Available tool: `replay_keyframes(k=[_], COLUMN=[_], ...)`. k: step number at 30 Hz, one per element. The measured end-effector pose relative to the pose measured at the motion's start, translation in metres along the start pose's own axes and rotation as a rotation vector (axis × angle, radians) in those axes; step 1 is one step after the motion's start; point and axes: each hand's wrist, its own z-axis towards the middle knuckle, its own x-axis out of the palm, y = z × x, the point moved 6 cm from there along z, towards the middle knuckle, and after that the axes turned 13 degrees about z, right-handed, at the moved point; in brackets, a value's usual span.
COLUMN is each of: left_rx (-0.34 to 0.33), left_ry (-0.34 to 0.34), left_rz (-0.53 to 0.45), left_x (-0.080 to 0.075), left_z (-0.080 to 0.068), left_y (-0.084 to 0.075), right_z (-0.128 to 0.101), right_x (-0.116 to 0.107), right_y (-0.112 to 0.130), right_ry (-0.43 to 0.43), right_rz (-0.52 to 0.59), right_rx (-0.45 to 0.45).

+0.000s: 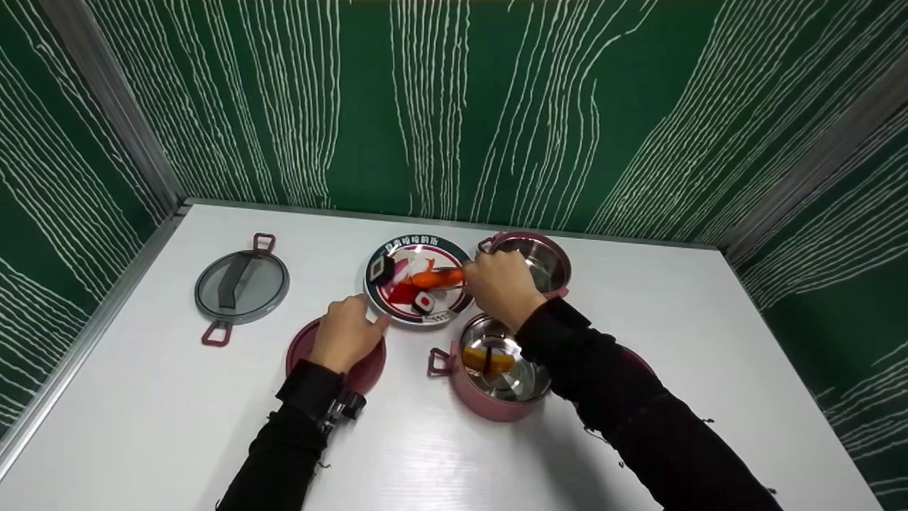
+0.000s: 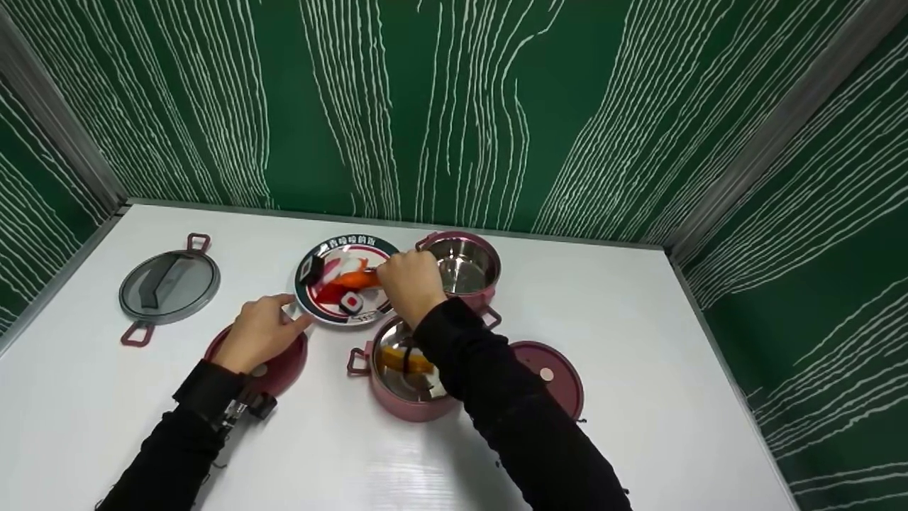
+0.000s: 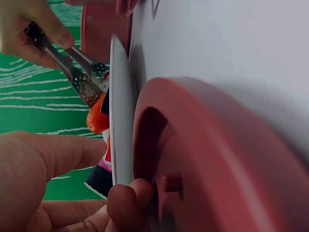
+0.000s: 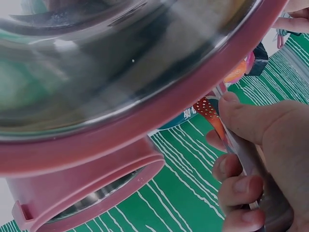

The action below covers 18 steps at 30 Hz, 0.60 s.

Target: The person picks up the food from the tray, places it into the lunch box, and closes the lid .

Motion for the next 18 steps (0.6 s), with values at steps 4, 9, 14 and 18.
replay_keyframes(k=[4, 9, 14, 18], left_rx=[-0.001, -0.015, -0.041, -0.051], left_ry=[0.006, 0.035, 0.048, 0.053], left_rz=[0.001, 0.009, 0.024, 0.024], left_x=[-0.0036, -0.0057, -0.0068, -0.0074], left_z=[-0.0016, -0.0014, -0.0015, -0.0021], left_y=[-0.0023, -0.0044, -0.0047, -0.0052], right_z=[-0.0012, -0.0025, -0.003, -0.0035], right_x=[-0.0009, -0.0021, -0.0029, -0.003], right_y=[-0.0003, -0.0016, -0.0032, -0.0053], right_ry=[-0.033, -0.063, -0.067, -0.057], right_rz=[-0.004, 0.018, 0.041, 0.047], right_rx=[-0.015, -0.023, -0.019, -0.01])
